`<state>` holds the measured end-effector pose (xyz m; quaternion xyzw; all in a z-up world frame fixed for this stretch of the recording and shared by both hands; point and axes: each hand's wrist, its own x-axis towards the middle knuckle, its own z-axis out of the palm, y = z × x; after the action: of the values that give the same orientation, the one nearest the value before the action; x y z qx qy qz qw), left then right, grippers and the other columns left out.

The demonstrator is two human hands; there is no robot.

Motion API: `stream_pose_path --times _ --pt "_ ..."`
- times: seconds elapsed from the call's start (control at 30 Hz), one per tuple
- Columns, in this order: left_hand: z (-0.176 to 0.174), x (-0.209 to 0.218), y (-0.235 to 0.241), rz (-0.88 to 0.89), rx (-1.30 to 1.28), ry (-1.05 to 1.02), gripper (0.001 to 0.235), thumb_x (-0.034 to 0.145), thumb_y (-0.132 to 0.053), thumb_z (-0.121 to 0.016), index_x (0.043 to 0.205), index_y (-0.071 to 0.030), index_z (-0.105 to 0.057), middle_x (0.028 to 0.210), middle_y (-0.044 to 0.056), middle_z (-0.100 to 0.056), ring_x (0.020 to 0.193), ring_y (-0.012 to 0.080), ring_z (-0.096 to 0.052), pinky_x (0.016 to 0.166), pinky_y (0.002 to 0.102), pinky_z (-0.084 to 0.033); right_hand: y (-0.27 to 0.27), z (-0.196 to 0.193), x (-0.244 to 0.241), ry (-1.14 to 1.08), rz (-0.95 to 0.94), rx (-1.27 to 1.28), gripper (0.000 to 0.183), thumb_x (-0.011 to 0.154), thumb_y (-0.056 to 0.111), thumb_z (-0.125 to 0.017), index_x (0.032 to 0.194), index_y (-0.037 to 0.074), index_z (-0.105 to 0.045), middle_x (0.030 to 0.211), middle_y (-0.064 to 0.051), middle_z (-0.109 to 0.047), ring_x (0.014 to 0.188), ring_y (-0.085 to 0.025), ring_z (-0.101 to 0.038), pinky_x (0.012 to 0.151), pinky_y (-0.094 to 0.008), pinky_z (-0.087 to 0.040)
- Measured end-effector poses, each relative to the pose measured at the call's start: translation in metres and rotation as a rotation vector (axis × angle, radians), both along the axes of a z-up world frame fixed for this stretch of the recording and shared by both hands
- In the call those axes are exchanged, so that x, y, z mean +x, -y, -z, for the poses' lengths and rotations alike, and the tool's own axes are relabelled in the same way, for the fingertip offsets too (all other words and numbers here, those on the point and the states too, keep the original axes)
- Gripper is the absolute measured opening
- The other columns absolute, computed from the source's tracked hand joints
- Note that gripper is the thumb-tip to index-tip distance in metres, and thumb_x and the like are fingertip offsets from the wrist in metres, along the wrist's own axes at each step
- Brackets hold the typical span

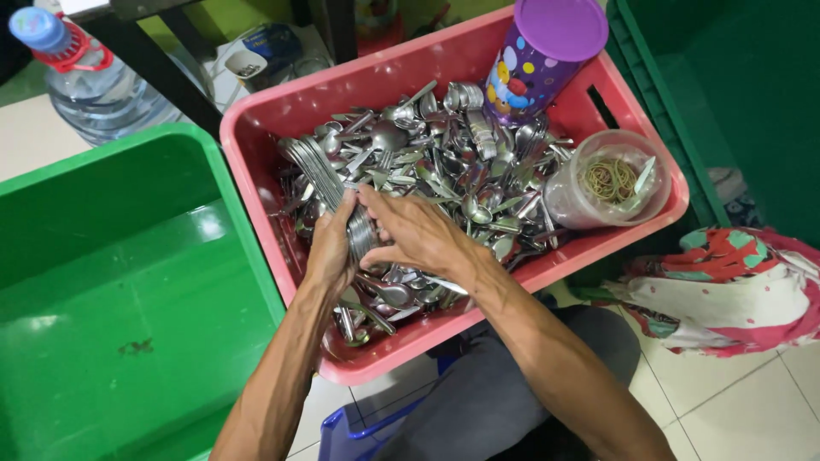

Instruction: The person sorts a large pile of mixed metal cutlery in a pink basin, separating forks from spoons by hand. The person gathers forks into a bundle and places them aside while continuing to sift through the remaining items.

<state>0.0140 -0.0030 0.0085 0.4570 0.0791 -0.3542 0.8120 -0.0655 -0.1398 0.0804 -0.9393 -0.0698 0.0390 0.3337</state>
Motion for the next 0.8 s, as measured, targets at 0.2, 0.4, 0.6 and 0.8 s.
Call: stream_pose_path --times 0.2,0.4,0.6,0.8 --pt "0.0 -0.005 0.001 -0.115 -0.001 0.01 0.03 0.101 -0.031 -0.063 0.092 -0.002 -0.061 0.079 0.016 -0.069 0.058 0.0261 -0.073 0.049 0.037 -0.065 -0.005 -0.006 0.002 0.001 0.005 0.012 0.106 0.081 0.041 -0.084 0.157 -0.001 -0.024 0.126 -0.036 -0.062 0.101 -0.042 -0.072 0.098 -0.056 -0.052" --pt "0.0 -0.006 0.002 -0.075 0.006 0.019 0.031 0.098 -0.027 -0.068 0.088 0.002 -0.062 0.078 0.017 -0.068 0.06 0.0268 -0.074 0.05 0.038 -0.066 0.002 0.01 0.003 0.006 0.035 0.03 0.099 0.08 0.035 -0.087 0.157 0.004 -0.032 0.109 -0.027 -0.069 0.081 -0.032 -0.073 0.08 -0.049 -0.06" --pt "0.022 -0.02 0.008 0.29 0.09 0.159 0.031 0.099 -0.029 -0.066 0.09 0.001 -0.068 0.068 0.015 -0.067 0.053 0.0257 -0.072 0.046 0.039 -0.063 0.033 0.062 0.025 -0.016 0.101 0.971 0.054 0.102 0.003 -0.053 0.151 0.0 -0.031 0.095 -0.015 -0.065 0.056 -0.016 -0.063 0.049 -0.028 -0.061" --pt "0.004 -0.038 0.011 0.765 0.009 0.362 0.039 0.106 -0.029 -0.052 0.085 0.0 -0.067 0.064 0.016 -0.066 0.046 0.0217 -0.067 0.043 0.035 -0.06 0.019 0.019 0.023 -0.18 0.663 1.444 0.066 0.086 0.075 -0.052 0.077 0.01 -0.055 0.057 -0.002 -0.053 0.047 -0.014 -0.056 0.042 -0.028 -0.05"
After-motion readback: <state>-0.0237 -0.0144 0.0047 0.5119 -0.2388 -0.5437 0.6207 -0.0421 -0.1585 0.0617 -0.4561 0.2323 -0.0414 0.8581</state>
